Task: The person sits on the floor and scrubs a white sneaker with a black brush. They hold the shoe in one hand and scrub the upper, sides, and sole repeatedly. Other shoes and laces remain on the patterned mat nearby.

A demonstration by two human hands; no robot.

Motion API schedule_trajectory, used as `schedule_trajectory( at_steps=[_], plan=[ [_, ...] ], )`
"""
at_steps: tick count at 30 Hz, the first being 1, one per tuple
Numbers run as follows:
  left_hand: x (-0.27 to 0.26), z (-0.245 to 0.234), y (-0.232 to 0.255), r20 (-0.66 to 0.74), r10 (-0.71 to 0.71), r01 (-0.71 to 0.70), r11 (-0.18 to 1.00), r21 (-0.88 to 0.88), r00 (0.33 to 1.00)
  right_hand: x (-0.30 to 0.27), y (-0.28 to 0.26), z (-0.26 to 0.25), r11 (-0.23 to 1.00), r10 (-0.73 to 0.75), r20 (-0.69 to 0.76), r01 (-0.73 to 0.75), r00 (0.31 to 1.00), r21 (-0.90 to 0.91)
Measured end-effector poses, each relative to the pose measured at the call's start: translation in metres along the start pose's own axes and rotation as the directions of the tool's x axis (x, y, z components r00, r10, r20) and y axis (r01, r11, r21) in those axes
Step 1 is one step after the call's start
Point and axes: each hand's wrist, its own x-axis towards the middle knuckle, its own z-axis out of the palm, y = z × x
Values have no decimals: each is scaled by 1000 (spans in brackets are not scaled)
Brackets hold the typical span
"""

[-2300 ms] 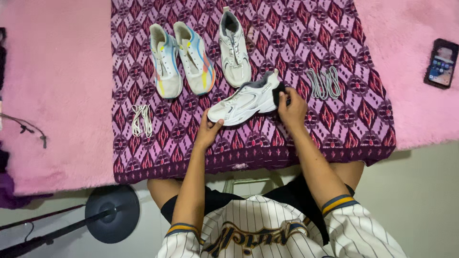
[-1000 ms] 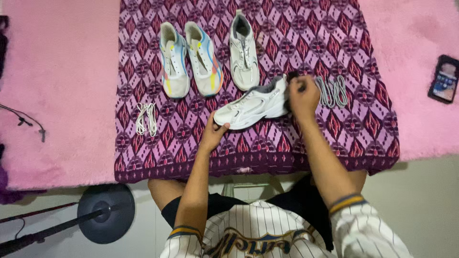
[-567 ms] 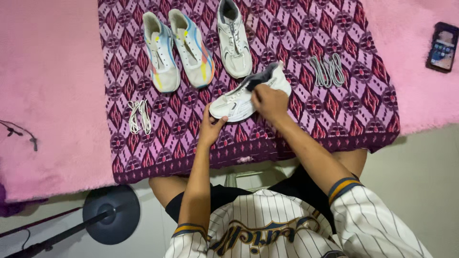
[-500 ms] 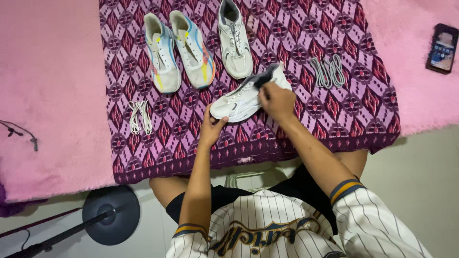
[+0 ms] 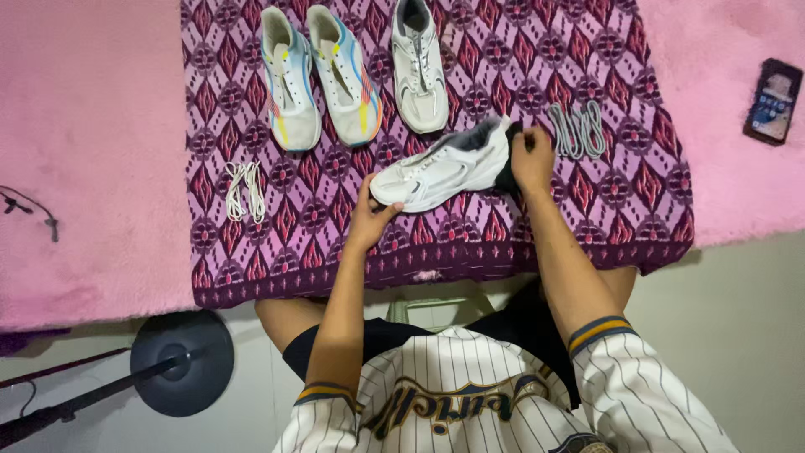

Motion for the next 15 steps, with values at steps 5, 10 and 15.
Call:
schedule_trajectory(
  at_steps=[5,10,15],
  plan=[
    [-3,3,1,4,42,-41,997,-58,999,-19,13,-8,920,159,248,-234,956,314],
    [-13,21,-1,-156,3,-43,966,-254,988,-52,17,-22,879,45,237,-152,970,452],
    [-19,28,-10,-171,-215,75,805,-589,962,-85,25,-16,924,73,167,-130,983,361]
  ],
)
